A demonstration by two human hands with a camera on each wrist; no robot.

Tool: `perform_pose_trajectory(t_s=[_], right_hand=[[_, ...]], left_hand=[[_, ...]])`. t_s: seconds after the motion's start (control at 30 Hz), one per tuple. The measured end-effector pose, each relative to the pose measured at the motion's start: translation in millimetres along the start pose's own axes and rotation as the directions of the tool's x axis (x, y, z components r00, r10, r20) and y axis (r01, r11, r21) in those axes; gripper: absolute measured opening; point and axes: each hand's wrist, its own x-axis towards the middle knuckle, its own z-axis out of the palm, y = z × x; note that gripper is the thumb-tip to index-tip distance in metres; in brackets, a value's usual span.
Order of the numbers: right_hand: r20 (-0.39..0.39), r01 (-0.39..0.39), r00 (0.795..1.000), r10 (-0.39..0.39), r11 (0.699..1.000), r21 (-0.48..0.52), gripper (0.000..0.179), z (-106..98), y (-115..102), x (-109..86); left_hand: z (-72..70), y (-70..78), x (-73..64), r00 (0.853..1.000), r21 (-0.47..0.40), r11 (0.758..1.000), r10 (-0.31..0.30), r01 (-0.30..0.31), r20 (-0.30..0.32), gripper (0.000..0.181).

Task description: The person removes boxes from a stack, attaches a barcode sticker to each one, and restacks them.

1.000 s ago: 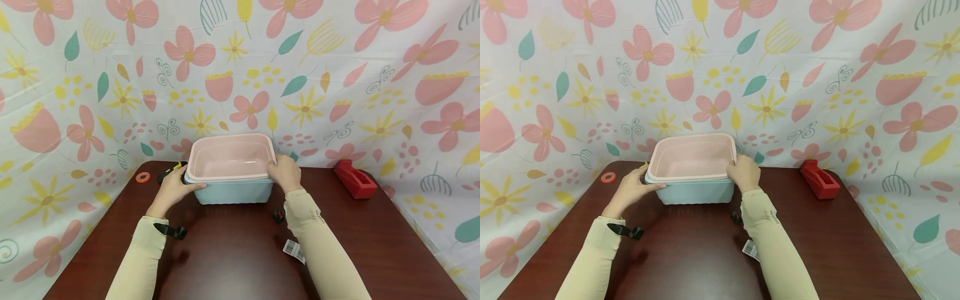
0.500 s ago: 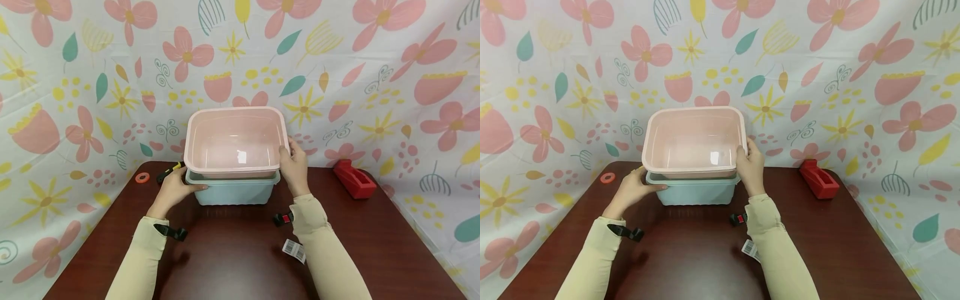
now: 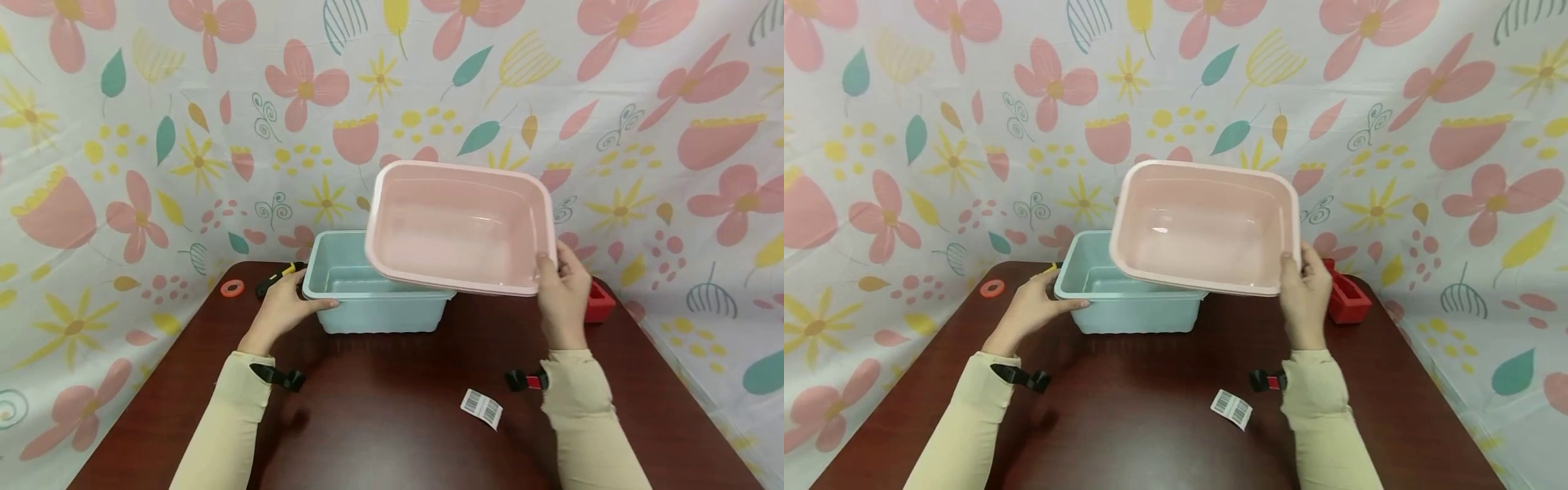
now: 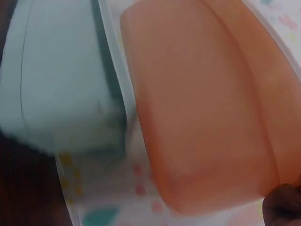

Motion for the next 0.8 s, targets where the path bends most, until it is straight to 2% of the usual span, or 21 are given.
perform_pose_trajectory(t_s=[0.17, 0.3, 0.43, 0.57, 0.7, 0.8], right_hand=[[-0.03, -0.042, 0.999, 0.044, 0.997, 0.066, 0.033, -42.7, 0.8, 20.9], [-0.055, -0.121, 0.99, 0.13, 0.983, 0.142, 0.035, -73.1, 6.7, 36.1], [-0.078, -0.199, 0.973, 0.216, 0.962, 0.187, 0.037, -94.3, 16.9, 49.0], [-0.052, -0.234, 0.969, 0.243, 0.962, 0.139, 0.04, -110.4, 28.3, 58.3], [0.025, -0.252, 0.967, 0.252, 0.968, -0.007, 0.048, -124.6, 38.7, 61.6], [0.104, -0.265, 0.956, 0.275, 0.959, -0.098, 0.054, -132.9, 47.9, 62.0]], left_hand=[[0.1, 2.5, -0.8, 1.0, 0.004, 1.0, -0.006, 0.006, 0.012, 0.089], [-2.5, 3.2, -2.5, 1.0, 0.016, 1.0, -0.001, 0.001, 0.012, 0.089], [-9.0, -0.8, -4.4, 1.0, 0.034, 0.999, 0.007, -0.007, -0.002, 0.081], [-12.7, -5.1, -4.3, 1.0, 0.065, 0.998, -0.004, 0.004, -0.012, 0.083], [-12.7, -6.4, -2.2, 1.0, 0.08, 0.997, -0.006, 0.007, -0.007, 0.089], [-12.6, -5.6, -1.3, 1.0, 0.083, 0.997, -0.001, 0.002, -0.003, 0.091]])
